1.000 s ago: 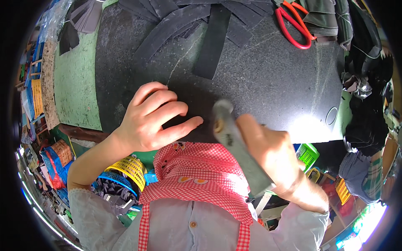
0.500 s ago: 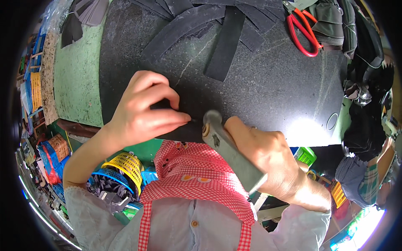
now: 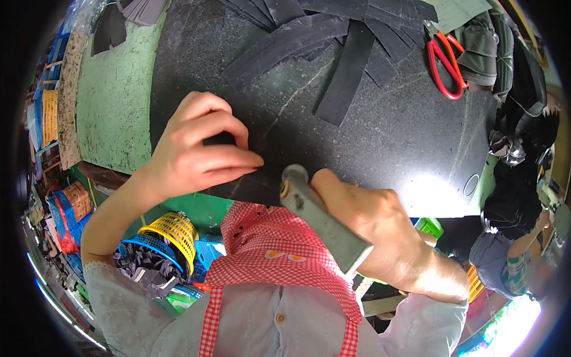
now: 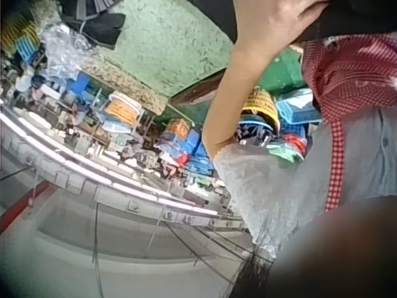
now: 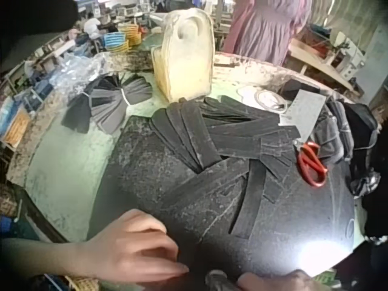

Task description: Hammering and flattening black leather strips on a workbench as part of shoe component preparation.

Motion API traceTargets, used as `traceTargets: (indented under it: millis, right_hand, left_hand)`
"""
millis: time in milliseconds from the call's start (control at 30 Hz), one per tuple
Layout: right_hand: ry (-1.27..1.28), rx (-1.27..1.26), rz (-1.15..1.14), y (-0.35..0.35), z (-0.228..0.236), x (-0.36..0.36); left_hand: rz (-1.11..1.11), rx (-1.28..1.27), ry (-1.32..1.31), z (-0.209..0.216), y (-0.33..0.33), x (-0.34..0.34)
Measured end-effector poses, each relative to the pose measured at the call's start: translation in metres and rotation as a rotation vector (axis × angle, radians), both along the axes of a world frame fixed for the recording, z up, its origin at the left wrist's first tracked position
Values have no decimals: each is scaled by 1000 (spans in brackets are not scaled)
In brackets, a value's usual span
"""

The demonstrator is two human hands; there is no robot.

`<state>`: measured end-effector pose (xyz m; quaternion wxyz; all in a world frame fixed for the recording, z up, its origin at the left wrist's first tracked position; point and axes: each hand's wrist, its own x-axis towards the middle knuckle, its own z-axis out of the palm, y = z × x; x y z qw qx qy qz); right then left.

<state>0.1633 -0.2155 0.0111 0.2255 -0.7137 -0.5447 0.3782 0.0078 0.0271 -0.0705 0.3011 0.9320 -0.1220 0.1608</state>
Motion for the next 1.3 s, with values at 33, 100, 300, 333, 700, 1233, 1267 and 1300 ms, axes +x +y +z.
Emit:
traceTargets:
  millis: [33, 100, 300, 333, 700, 1233, 1267, 1300]
  right_hand:
    - [-89, -4, -2, 1, -1, -2]
    - [-167, 99, -19, 7, -2, -6]
    - [-161, 16, -25, 19, -2, -7]
    - [-171, 58, 2, 21, -1, -9]
    - [-73, 20, 81, 48, -2, -13]
    - [-6, 4, 73, 77, -3, -20]
    - [-7, 28, 39, 78, -1, -19]
    - [-72, 24, 44, 80, 0, -20]
  left_hand:
    - [-7, 35, -84, -3, 1, -3]
    - [-13, 151, -120, 0, 0, -4]
    - [-36, 71, -69, 4, 14, -6]
    - [-38, 116, -102, 5, 11, -7]
    - [5, -28, 51, 1, 38, -14]
    - [39, -4, -64, -1, 60, -32]
    - [27, 16, -82, -3, 60, -34]
    - [34, 86, -126, -5, 56, -38]
